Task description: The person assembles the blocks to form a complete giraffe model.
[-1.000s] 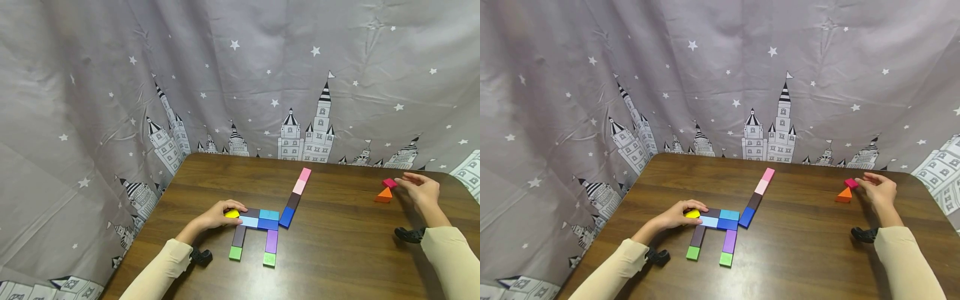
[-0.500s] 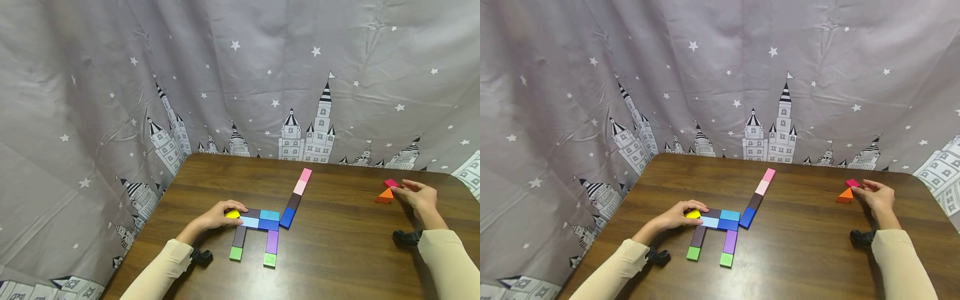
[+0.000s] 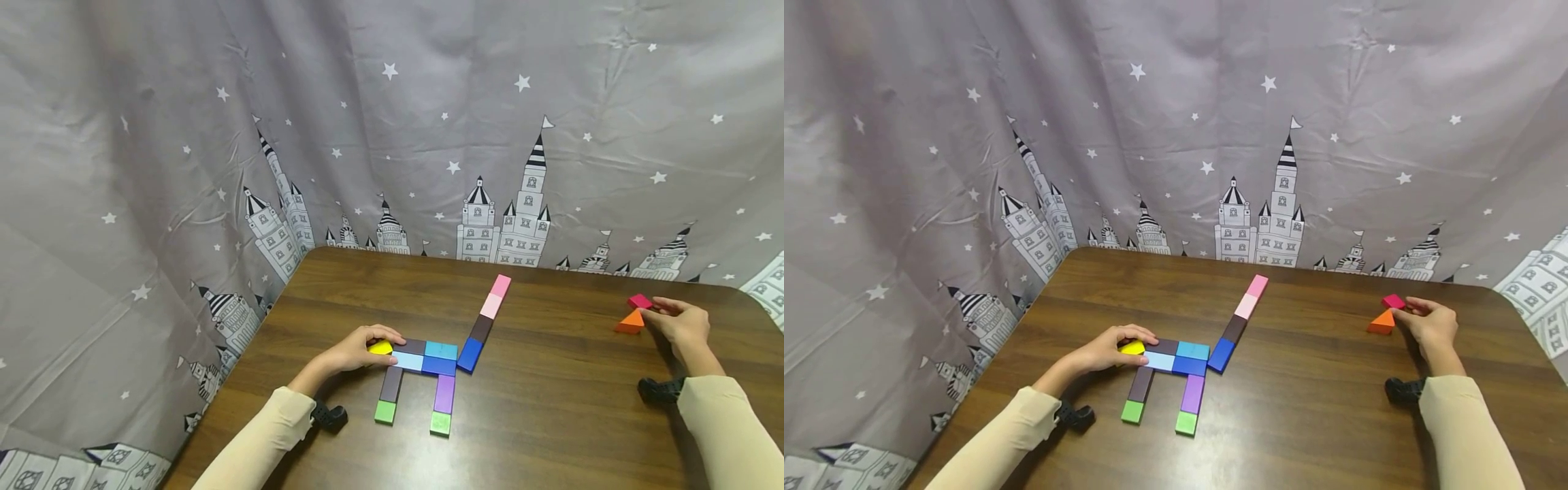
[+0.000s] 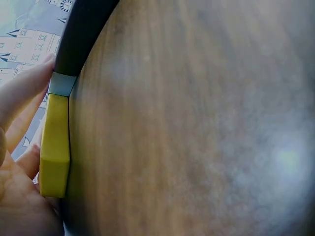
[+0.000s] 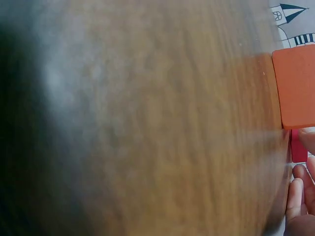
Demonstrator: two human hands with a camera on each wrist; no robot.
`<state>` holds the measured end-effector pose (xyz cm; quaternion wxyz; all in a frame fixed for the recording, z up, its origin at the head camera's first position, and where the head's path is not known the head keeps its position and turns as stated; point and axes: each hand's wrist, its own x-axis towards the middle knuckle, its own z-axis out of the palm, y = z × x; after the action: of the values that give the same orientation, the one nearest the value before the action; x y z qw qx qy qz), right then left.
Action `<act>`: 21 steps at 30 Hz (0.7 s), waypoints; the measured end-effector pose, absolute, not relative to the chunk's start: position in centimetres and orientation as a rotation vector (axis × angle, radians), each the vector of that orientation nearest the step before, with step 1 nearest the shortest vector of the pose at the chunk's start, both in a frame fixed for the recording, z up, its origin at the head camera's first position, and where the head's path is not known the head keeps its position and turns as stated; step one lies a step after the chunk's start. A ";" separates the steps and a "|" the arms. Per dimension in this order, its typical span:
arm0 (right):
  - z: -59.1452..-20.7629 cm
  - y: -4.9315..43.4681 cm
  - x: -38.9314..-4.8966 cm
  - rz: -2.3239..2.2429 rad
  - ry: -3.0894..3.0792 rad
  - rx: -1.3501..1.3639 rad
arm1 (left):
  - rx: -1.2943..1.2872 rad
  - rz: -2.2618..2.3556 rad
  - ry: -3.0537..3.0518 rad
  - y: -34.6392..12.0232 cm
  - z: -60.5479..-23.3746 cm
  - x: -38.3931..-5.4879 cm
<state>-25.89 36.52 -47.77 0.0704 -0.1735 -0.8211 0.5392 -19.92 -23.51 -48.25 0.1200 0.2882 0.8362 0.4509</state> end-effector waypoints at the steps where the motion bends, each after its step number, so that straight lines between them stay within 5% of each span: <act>1: -47.8 36.5 -25.9 1.592 -2.489 -0.524 | 0.839 1.315 2.444 -23.5 -48.2 -19.9; 21: -47.9 36.7 -25.4 1.269 -2.655 -0.411 | 0.829 1.284 2.454 -23.6 -48.3 -19.9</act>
<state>-25.40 36.69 -47.90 0.0849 -0.1378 -0.8903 0.4256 -19.95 -23.62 -48.34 0.1249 0.2843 0.8422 0.4408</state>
